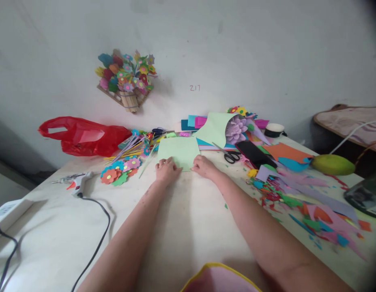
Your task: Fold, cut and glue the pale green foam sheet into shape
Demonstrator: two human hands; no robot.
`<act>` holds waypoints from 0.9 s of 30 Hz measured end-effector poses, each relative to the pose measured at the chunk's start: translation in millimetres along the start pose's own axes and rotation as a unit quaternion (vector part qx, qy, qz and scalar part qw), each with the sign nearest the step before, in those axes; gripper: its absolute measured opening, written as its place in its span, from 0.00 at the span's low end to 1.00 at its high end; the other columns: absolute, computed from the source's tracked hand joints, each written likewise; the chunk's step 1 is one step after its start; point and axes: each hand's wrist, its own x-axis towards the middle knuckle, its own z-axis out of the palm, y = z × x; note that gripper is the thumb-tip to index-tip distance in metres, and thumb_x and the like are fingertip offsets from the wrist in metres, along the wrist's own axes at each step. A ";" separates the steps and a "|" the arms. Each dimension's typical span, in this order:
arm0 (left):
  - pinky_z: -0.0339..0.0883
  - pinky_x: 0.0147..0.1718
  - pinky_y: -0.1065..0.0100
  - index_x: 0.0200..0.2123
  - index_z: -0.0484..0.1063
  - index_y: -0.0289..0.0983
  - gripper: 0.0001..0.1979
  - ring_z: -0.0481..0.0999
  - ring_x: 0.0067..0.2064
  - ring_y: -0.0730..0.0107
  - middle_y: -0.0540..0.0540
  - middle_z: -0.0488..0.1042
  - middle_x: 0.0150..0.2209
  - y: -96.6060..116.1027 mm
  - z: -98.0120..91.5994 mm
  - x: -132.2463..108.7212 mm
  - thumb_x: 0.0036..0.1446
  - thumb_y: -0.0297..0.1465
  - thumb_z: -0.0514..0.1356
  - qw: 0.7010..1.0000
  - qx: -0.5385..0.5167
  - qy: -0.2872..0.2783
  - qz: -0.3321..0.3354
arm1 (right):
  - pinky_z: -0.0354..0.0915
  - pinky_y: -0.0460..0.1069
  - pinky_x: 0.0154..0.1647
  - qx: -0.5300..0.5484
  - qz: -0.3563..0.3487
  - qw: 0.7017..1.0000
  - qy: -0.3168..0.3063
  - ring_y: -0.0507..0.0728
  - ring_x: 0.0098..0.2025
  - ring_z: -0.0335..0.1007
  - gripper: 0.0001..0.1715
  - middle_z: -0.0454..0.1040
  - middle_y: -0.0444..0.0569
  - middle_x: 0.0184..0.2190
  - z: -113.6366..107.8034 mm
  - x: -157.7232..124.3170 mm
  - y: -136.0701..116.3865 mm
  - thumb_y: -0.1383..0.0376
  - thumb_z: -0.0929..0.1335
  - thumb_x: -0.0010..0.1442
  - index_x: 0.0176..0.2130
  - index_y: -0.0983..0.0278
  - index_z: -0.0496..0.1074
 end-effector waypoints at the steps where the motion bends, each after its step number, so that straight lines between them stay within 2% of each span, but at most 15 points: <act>1: 0.49 0.49 0.53 0.26 0.70 0.41 0.17 0.54 0.54 0.54 0.51 0.59 0.55 0.5 -2.6 2.7 0.48 0.46 0.51 1.000 0.006 -0.023 -0.003 | 0.58 0.45 0.37 0.000 0.003 1.000 0.004 0.53 0.37 0.62 0.09 0.67 0.50 0.35 1.1 0.4 0.2 0.63 0.66 0.50 0.23 0.65 0.68; 4: 0.44 0.50 0.47 0.26 0.70 0.41 0.17 0.50 0.57 0.51 0.50 0.58 0.56 1.5 -9.1 9.8 0.47 0.47 0.50 0.996 0.027 -0.081 -0.003 | 0.58 0.45 0.37 0.001 0.015 1.000 0.017 0.53 0.38 0.62 0.10 0.67 0.50 0.35 3.9 1.2 0.5 0.62 0.66 0.50 0.22 0.65 0.69; 6: 0.40 0.51 0.45 0.27 0.70 0.40 0.17 0.47 0.58 0.51 0.49 0.56 0.57 2.5 -10.3 11.8 0.47 0.47 0.51 0.995 0.037 -0.093 -0.006 | 0.58 0.45 0.36 0.001 0.022 1.000 0.023 0.53 0.38 0.62 0.11 0.67 0.51 0.36 4.9 1.6 0.2 0.62 0.66 0.50 0.21 0.65 0.68; 10: 0.32 0.54 0.45 0.38 0.66 0.39 0.23 0.39 0.61 0.53 0.44 0.50 0.59 10.0 -4.3 9.0 0.48 0.49 0.48 0.998 0.044 -0.033 -0.017 | 0.58 0.45 0.34 0.004 0.028 0.999 0.021 0.53 0.37 0.62 0.11 0.68 0.51 0.35 5.1 2.1 -0.9 0.61 0.66 0.49 0.20 0.65 0.68; 14: 0.25 0.55 0.46 0.46 0.62 0.39 0.27 0.30 0.61 0.55 0.44 0.46 0.61 21.4 8.2 5.5 0.49 0.50 0.45 0.997 0.054 0.037 0.028 | 0.57 0.44 0.35 0.005 0.025 0.999 0.024 0.53 0.36 0.63 0.11 0.68 0.51 0.34 4.9 2.3 -0.1 0.62 0.66 0.50 0.20 0.66 0.68; 20: 0.24 0.55 0.46 0.50 0.60 0.40 0.26 0.28 0.61 0.55 0.45 0.47 0.60 23.0 22.6 5.9 0.52 0.46 0.43 0.997 0.044 0.040 0.042 | 0.57 0.44 0.33 0.017 0.012 1.000 0.013 0.51 0.34 0.63 0.10 0.68 0.50 0.33 2.8 2.9 2.5 0.62 0.67 0.49 0.21 0.66 0.69; 27: 0.23 0.55 0.46 0.51 0.60 0.41 0.25 0.28 0.61 0.56 0.46 0.48 0.60 24.0 20.8 3.9 0.53 0.45 0.44 0.997 0.041 0.054 0.047 | 0.57 0.43 0.29 0.057 -0.021 0.998 0.026 0.49 0.29 0.62 0.10 0.68 0.49 0.32 7.8 5.7 12.4 0.62 0.68 0.47 0.21 0.67 0.69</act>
